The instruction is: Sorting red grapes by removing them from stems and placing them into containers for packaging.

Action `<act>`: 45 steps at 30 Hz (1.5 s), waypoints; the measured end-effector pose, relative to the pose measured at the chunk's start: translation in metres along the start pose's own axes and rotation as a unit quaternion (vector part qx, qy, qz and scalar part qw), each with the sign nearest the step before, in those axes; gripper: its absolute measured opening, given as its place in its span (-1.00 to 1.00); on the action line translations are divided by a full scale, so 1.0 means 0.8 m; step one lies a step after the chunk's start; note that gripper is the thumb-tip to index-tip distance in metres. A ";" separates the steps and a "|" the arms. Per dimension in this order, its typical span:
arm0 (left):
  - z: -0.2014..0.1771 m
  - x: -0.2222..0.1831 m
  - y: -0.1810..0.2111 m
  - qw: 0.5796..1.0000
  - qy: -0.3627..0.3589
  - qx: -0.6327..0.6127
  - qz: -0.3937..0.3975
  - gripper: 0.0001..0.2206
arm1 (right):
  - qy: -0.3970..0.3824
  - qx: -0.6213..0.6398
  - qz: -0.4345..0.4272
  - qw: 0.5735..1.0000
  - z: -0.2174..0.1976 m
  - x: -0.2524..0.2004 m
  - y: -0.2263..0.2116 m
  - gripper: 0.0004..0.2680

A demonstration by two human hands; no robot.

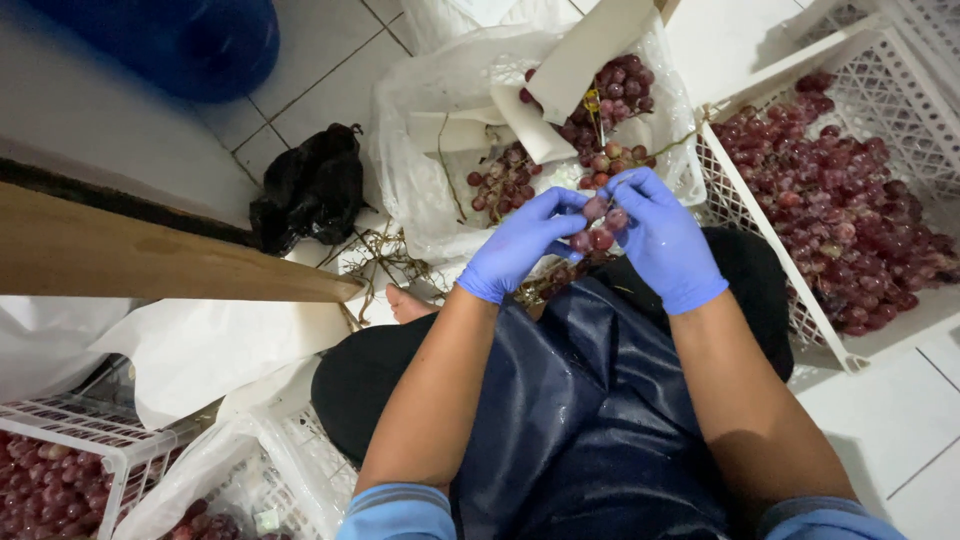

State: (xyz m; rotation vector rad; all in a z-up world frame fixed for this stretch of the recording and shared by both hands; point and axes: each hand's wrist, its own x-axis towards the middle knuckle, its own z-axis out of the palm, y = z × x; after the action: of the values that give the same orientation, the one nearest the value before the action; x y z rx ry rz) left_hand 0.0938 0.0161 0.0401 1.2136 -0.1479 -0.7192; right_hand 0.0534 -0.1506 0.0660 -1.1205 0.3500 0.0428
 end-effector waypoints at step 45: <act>0.050 -0.066 0.013 0.921 0.036 0.358 0.148 -0.92 | 0.003 -0.242 -0.106 0.964 -0.088 -0.048 -0.010 -0.78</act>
State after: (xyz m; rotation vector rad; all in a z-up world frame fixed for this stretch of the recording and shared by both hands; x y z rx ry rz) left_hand 0.0386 0.0168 0.0784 1.8616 -0.5586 -0.3496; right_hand 0.0007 -0.2107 0.0571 -1.6395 0.2269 -0.0689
